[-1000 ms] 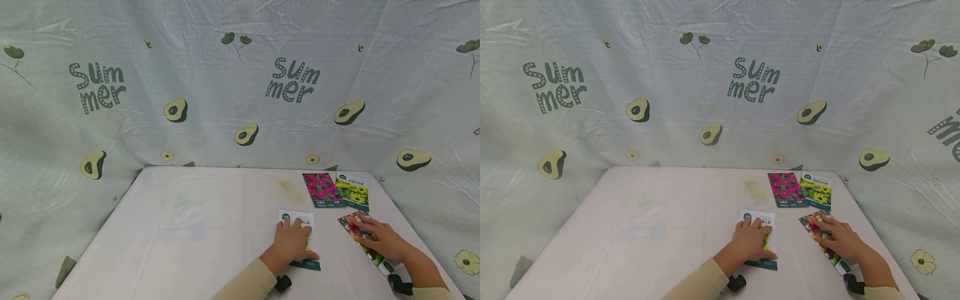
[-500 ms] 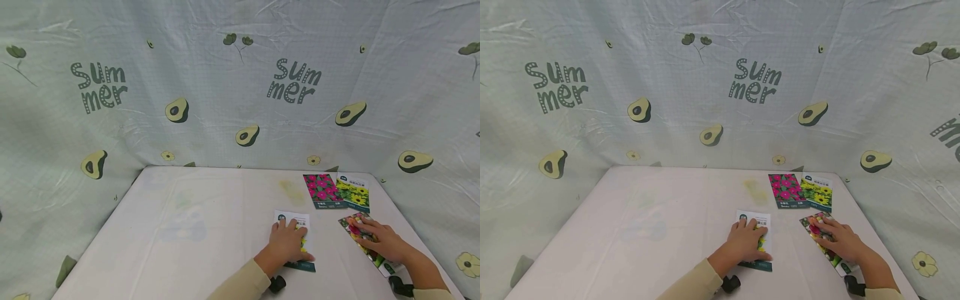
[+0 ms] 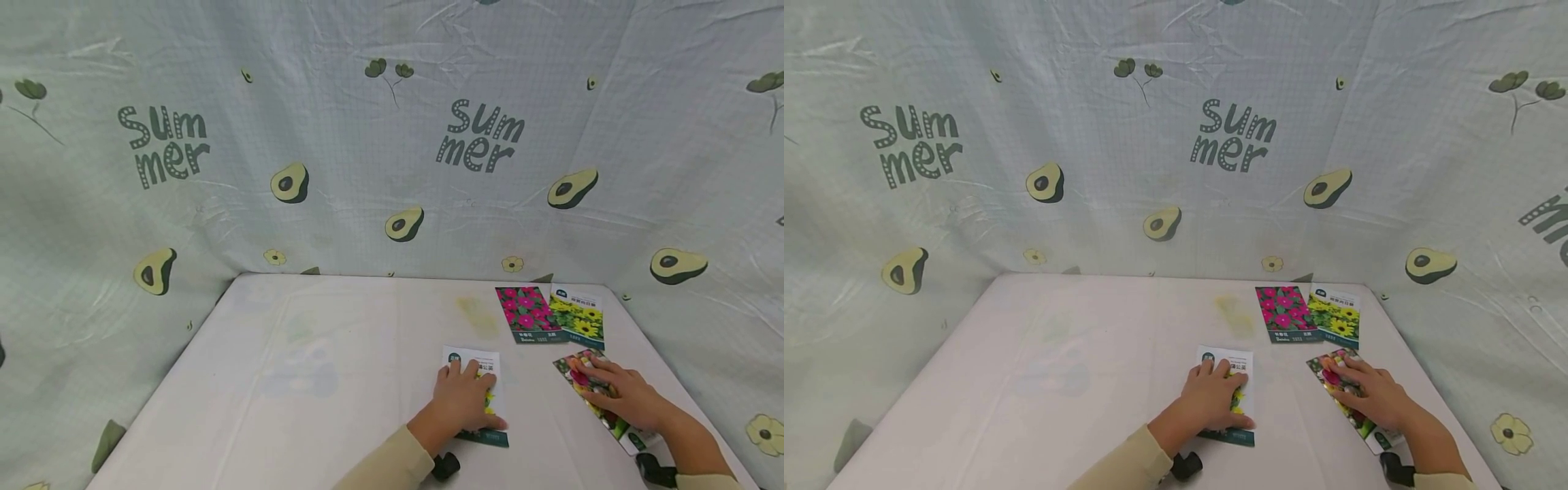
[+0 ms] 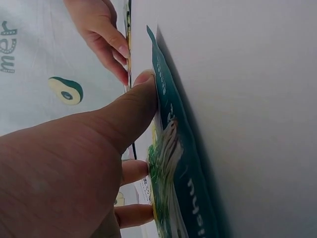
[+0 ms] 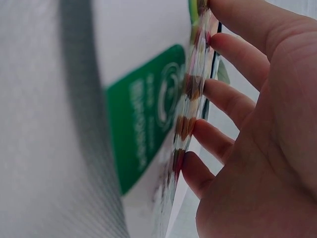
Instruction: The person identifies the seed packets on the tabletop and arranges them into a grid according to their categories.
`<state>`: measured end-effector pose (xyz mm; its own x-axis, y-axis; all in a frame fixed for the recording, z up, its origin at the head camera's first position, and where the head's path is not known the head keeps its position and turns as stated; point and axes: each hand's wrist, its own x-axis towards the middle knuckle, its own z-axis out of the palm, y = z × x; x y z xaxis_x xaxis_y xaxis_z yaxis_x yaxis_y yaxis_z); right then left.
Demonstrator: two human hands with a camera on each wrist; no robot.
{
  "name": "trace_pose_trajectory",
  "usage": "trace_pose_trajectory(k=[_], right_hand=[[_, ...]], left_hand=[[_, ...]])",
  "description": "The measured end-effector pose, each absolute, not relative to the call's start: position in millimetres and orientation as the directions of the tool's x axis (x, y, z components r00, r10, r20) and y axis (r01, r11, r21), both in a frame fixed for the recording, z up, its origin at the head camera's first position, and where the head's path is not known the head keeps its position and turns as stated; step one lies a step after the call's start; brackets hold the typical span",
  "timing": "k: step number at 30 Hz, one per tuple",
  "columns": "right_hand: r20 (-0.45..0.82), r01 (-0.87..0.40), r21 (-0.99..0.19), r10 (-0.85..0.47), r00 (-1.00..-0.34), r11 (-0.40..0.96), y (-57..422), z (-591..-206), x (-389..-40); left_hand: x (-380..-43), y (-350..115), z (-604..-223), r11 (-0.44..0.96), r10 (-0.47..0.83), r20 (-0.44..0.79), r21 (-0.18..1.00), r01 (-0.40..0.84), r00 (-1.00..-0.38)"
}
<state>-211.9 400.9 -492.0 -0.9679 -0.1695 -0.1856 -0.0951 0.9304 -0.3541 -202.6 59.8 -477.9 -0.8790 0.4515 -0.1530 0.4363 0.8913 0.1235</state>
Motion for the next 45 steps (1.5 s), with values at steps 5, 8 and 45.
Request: trace_pose_trajectory(k=[5,8,45], right_hand=[[-0.183,-0.097,-0.356,-0.171,-0.968,0.929,402.3,-494.1,-211.6],[-0.179,-0.100,-0.357,-0.173,-0.968,0.929,402.9,-494.8,-211.7],[-0.168,-0.111,-0.354,-0.180,-0.969,0.929,400.9,-491.5,-210.2]], left_hand=[[-204.0,57.0,-480.4,0.891,0.450,-0.160,0.139,0.432,-0.878],[-205.1,55.5,-481.9,0.891,0.451,-0.158,0.136,0.433,-0.878],[-207.9,30.0,-488.1,0.889,0.451,-0.135,0.156,0.431,-0.882]])
